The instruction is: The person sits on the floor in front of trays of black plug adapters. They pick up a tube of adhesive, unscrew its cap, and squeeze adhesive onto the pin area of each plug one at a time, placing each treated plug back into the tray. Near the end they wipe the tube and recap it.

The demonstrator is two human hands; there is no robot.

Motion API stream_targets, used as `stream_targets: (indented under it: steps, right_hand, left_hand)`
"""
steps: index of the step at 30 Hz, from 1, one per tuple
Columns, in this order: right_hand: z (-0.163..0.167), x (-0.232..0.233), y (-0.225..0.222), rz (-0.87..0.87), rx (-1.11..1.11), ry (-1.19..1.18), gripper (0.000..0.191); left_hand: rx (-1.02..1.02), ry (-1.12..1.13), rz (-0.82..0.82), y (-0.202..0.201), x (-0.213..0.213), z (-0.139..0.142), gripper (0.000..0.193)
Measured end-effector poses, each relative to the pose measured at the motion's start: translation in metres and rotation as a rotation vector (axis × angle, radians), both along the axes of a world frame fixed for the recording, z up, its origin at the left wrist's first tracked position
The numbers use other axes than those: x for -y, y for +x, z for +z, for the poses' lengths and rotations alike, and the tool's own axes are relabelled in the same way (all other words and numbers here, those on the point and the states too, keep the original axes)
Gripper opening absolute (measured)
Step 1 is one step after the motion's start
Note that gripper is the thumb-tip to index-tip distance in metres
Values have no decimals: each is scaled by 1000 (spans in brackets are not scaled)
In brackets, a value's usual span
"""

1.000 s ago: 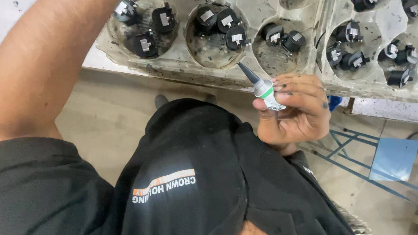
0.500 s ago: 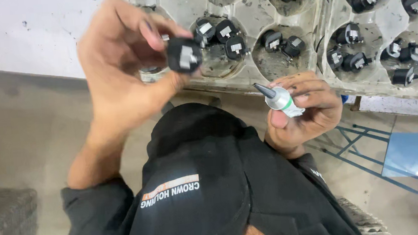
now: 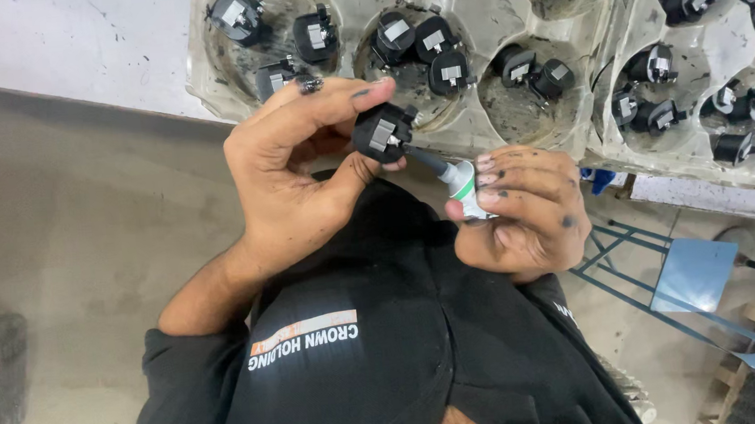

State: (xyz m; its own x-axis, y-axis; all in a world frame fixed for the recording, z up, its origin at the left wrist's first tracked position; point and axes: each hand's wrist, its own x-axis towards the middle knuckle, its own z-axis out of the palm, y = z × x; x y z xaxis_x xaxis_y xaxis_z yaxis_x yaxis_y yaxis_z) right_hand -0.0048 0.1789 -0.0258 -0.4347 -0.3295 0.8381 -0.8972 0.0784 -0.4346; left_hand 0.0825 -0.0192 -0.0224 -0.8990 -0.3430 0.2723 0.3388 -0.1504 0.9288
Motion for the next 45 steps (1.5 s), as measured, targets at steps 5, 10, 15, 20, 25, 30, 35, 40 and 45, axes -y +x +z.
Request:
stream_targets:
  steps: [5, 10, 15, 20, 25, 30, 35, 40, 45]
  right_hand:
    - [9, 0, 7, -59, 25, 77, 29]
    - [15, -3, 10, -81, 55, 91, 33]
    - [18, -2, 8, -51, 5, 113, 31]
    - [17, -4, 8, -71, 21, 108, 33]
    - [16, -6, 14, -107, 36, 142, 30]
    - [12, -1, 8, -92, 102, -15, 31]
    - [11, -4, -5, 115, 32, -74, 29]
    - [5, -6, 4, -21, 69, -9, 32]
    - [4, -6, 3, -61, 2, 1, 33]
  left_hand:
    - [11, -28, -26, 2, -1, 1, 39]
    - [27, 101, -88, 2, -5, -2, 43]
    - [15, 160, -113, 2, -7, -6, 41]
    - [8, 187, -116, 3, -8, -12, 39]
    - [-34, 250, -95, 1, -14, -24, 36]
    - [-66, 379, -224, 2, -20, -33, 40]
    - [-57, 528, -367, 4, -22, -36, 41]
    - [-45, 547, -410, 6, -24, -38, 39]
    - [-54, 567, -417, 6, -25, -41, 38]
